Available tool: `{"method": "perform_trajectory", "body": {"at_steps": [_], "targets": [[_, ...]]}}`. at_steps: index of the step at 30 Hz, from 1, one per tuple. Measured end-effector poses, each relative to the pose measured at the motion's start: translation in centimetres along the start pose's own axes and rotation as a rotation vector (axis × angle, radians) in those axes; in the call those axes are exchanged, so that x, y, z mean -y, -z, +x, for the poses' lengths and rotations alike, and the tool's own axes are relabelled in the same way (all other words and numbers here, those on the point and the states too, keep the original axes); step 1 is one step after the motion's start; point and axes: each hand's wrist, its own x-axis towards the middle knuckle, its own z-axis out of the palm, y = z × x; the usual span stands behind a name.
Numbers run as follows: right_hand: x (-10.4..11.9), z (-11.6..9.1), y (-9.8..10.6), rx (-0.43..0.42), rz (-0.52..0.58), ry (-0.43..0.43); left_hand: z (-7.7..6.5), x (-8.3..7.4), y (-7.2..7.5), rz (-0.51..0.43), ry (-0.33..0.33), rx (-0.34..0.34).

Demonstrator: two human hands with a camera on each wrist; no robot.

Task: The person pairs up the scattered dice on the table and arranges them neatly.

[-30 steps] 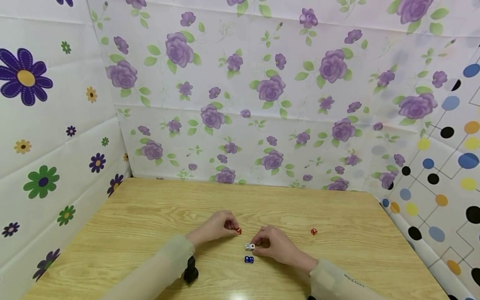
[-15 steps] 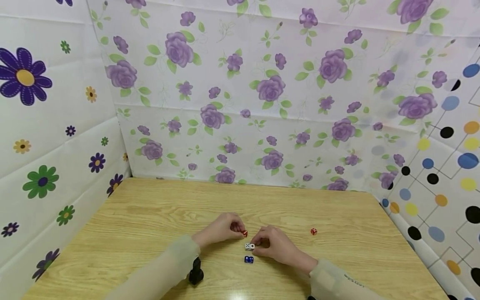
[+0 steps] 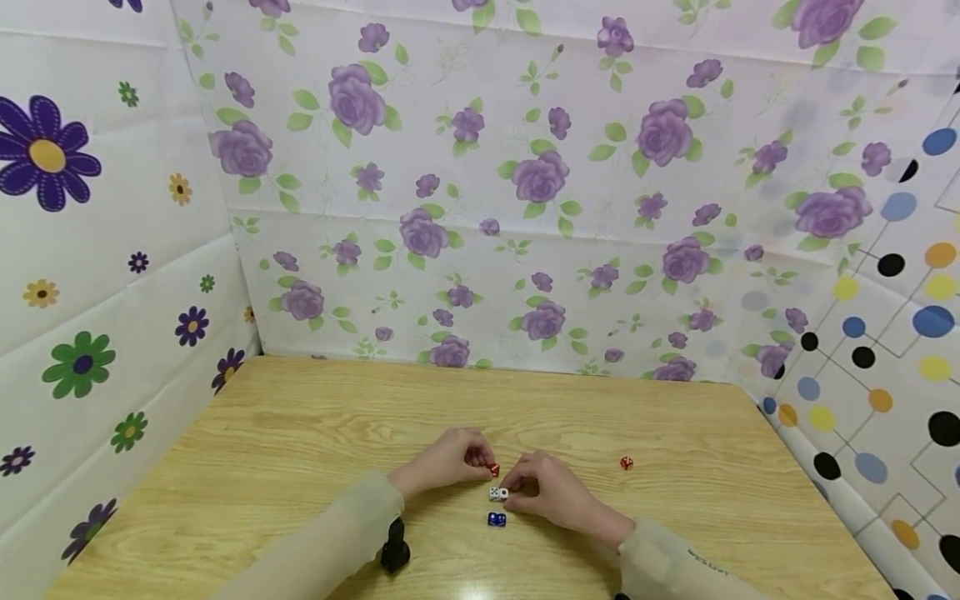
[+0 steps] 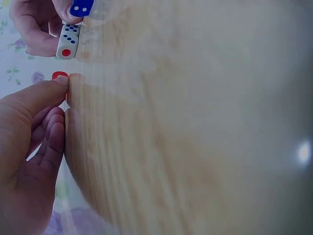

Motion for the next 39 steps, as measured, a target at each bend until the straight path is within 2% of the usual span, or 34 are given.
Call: {"method": "perform_trajectory", "body": {"at_steps": [10, 28, 39], "targets": [[0.11, -0.05, -0.05, -0.003, 0.000, 0.005, -0.15, -0.12, -0.01, -0.006, 0.015, 0.014], [-0.03, -0.06, -0.08, -0.015, -0.004, 0.022, -0.20, -0.07, -0.16, -0.005, -0.003, 0.020], [-0.09, -0.41, -0.34, -0.035, -0.057, 0.033, -0.12, -0.10, -0.15, -0.021, 0.021, 0.022]]}}
